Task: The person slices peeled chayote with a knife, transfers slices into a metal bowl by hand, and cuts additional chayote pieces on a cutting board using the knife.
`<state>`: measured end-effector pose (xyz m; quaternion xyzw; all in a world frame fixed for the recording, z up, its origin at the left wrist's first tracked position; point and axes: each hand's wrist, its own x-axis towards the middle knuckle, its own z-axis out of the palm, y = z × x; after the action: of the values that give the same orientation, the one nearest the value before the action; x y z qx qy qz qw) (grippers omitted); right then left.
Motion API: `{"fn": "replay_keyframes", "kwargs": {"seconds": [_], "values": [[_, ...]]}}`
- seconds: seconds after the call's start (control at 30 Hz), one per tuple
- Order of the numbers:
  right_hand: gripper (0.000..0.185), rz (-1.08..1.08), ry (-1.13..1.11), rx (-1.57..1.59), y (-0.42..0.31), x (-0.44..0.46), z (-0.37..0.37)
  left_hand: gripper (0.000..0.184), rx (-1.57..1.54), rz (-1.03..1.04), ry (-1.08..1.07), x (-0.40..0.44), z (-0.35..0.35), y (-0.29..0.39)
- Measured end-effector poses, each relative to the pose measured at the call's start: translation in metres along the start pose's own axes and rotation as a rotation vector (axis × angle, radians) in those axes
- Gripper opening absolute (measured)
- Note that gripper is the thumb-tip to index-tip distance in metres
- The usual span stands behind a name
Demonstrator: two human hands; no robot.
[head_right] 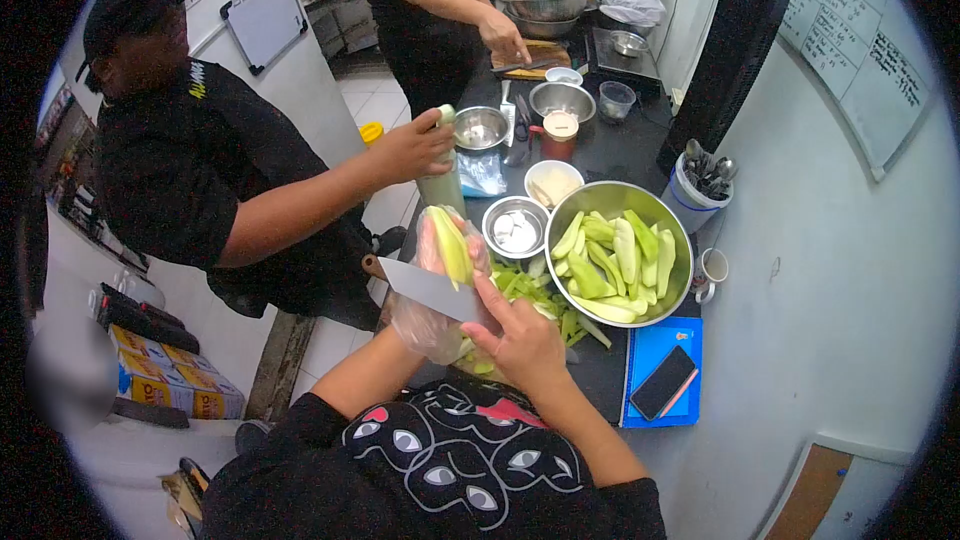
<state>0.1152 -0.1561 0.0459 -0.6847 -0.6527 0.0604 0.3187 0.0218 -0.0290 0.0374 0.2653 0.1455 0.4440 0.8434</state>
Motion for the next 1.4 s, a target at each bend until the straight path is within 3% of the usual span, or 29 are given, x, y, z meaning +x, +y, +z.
{"fn": "replay_keyframes", "kwargs": {"seconds": [0.13,0.23,0.33,0.53,0.63,0.7,0.83,0.87,1.0,1.17,1.27,1.37,1.4], "values": [[0.067,-0.059,0.121,0.09,-0.001,0.002,0.005,0.04,-0.011,-0.043,-0.075,-0.003,-0.009,-0.013],[0.068,-0.04,0.119,0.115,-0.003,0.004,0.005,0.039,0.127,0.078,-0.119,0.0,-0.011,-0.015],[0.069,-0.01,0.119,0.192,-0.005,0.005,0.006,0.04,0.042,0.024,-0.039,-0.009,-0.001,-0.016],[0.064,-0.025,0.178,0.312,-0.008,0.006,0.009,0.042,0.08,0.164,-0.126,-0.015,0.001,-0.018],[0.062,-0.048,0.21,0.338,-0.007,0.006,0.011,0.042,0.349,0.337,-0.242,-0.014,-0.005,-0.015],[0.062,-0.068,0.238,0.358,-0.004,0.006,0.015,0.044,0.278,0.358,-0.243,-0.012,-0.003,-0.018],[0.065,-0.01,0.19,0.223,0.001,0.008,0.012,0.046,0.443,0.211,-0.099,-0.011,0.011,-0.001],[0.066,0.018,0.165,0.199,0.0,0.007,0.014,0.048,0.175,0.116,-0.125,-0.011,0.013,-0.001],[0.067,0.099,0.068,0.274,-0.009,0.009,0.011,0.044,-0.059,0.172,-0.158,-0.005,0.005,-0.011],[0.065,0.038,0.058,0.197,-0.007,0.01,0.011,0.039,-0.288,0.227,-0.189,-0.002,-0.008,-0.022],[0.064,0.018,0.077,0.258,-0.002,0.01,0.014,0.039,0.041,0.382,-0.22,0.003,-0.021,-0.028],[0.067,-0.011,0.108,0.326,0.001,0.013,0.016,0.04,0.258,0.334,-0.155,-0.009,0.002,-0.009],[0.068,-0.022,0.122,0.347,0.002,0.013,0.016,0.04,0.089,0.245,-0.188,-0.007,0.0,-0.007]]}}
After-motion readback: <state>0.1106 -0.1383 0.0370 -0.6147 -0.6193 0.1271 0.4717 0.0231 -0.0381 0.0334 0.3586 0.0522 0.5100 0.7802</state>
